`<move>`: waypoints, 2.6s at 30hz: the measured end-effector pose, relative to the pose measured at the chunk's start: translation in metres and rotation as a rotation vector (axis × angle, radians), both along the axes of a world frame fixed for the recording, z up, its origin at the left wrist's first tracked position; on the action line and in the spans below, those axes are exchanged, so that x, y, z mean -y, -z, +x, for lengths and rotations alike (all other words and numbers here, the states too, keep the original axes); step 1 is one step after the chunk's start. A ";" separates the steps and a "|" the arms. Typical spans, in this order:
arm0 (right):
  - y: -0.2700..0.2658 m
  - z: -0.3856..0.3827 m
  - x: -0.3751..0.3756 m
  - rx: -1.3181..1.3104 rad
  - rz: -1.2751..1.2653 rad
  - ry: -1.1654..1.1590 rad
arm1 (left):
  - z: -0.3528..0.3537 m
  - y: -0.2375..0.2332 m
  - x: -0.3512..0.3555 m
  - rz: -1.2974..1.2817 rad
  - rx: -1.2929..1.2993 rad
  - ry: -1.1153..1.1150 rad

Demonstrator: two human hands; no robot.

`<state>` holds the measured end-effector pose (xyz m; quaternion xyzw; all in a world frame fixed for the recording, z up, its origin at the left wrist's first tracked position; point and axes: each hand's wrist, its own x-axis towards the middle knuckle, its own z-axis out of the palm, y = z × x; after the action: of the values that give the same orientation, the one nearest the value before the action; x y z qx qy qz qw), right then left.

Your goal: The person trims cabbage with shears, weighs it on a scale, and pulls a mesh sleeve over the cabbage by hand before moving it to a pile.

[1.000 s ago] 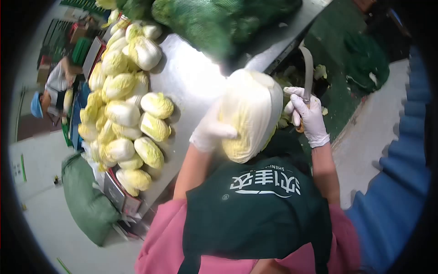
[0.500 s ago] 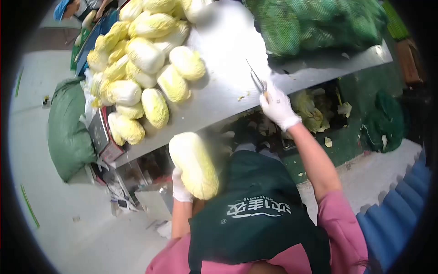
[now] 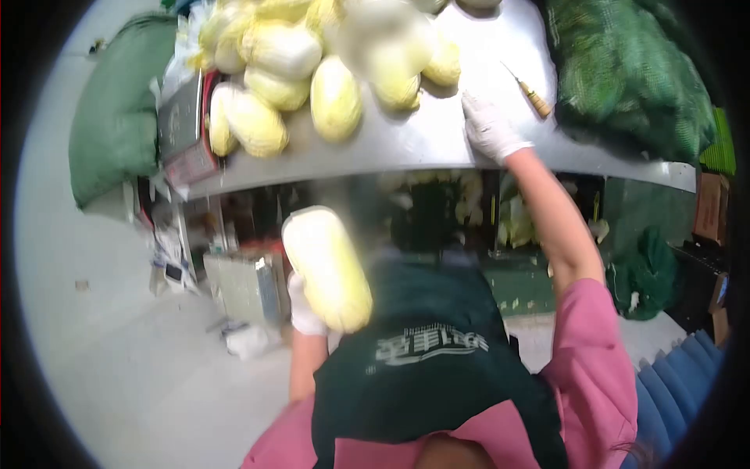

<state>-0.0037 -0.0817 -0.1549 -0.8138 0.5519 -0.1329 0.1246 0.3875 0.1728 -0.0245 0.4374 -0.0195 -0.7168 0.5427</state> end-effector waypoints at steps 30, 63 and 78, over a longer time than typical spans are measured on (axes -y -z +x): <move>-0.015 -0.123 -0.525 0.441 1.031 1.235 | 0.132 0.074 -0.040 -0.086 -0.101 -0.245; 0.051 0.075 -0.456 0.555 0.827 1.084 | 0.257 0.029 0.009 -0.026 0.169 -0.127; -0.099 0.386 -0.145 0.431 0.418 0.183 | 0.406 0.032 0.046 -0.068 0.068 -0.297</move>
<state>0.3823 0.0632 -0.0562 -0.6706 0.5992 -0.1967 0.3906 0.7934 0.1269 -0.0564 0.4408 0.0027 -0.6123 0.6563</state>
